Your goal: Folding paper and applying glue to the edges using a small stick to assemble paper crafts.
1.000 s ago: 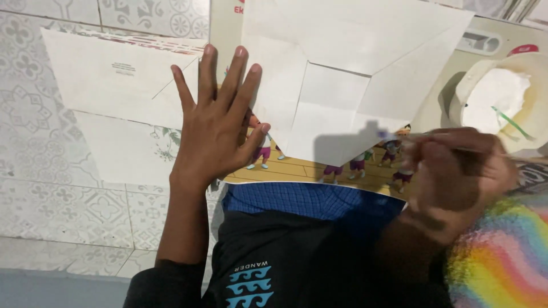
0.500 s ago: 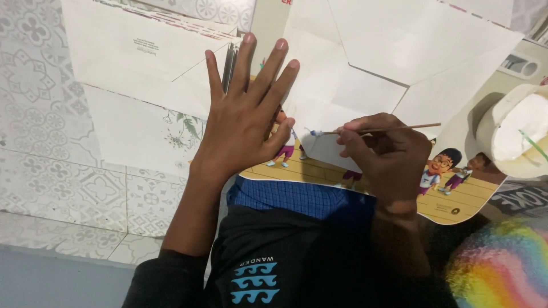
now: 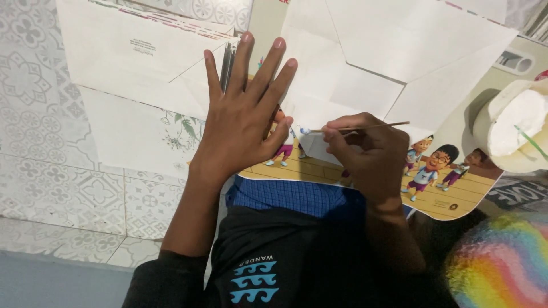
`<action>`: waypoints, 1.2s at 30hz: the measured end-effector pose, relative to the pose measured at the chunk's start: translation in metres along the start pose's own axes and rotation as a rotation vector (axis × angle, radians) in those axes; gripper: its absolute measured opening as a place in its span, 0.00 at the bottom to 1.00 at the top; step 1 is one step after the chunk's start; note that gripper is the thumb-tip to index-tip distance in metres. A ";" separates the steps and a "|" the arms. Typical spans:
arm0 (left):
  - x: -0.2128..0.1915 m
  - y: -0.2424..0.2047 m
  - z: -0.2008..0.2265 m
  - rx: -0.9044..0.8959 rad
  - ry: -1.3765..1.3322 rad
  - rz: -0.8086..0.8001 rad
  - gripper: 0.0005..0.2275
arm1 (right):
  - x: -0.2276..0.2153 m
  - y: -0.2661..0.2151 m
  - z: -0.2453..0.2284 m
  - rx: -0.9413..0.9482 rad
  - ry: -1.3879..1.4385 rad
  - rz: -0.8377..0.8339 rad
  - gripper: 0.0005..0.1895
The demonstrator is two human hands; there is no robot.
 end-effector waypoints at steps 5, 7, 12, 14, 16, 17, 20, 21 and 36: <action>0.000 0.001 0.000 0.009 -0.004 0.003 0.32 | -0.001 0.000 -0.003 -0.069 -0.066 0.009 0.07; -0.001 0.001 0.001 0.010 -0.019 0.027 0.32 | -0.002 0.000 -0.003 -0.057 -0.058 0.000 0.07; -0.002 0.001 0.001 -0.005 -0.003 -0.022 0.32 | -0.001 0.001 -0.005 0.007 0.034 -0.005 0.07; -0.002 0.000 0.001 -0.010 -0.002 -0.029 0.32 | 0.001 0.002 -0.004 -0.044 -0.019 -0.007 0.06; -0.001 0.000 0.000 -0.014 -0.002 -0.037 0.32 | 0.001 0.002 -0.004 -0.096 -0.072 -0.009 0.06; -0.001 0.000 0.000 -0.007 -0.008 -0.027 0.32 | -0.001 0.001 -0.004 -0.085 -0.088 -0.018 0.07; -0.002 0.000 0.000 -0.005 -0.013 -0.021 0.32 | -0.004 0.000 -0.005 -0.040 -0.083 -0.028 0.07; -0.002 0.000 0.000 -0.007 -0.012 -0.024 0.32 | -0.005 0.000 -0.004 -0.005 -0.062 -0.026 0.07; 0.000 0.000 0.000 -0.007 -0.030 -0.017 0.33 | -0.007 0.002 -0.003 -0.063 -0.051 -0.059 0.06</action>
Point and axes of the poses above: each hand's wrist, its own y-axis towards the middle knuckle, its own x-axis out of the palm, z = x × y, the point moved 1 cm from there along y, towards the middle knuckle, and after that the axes turned 1 degree about z, right-handed, at the moved point
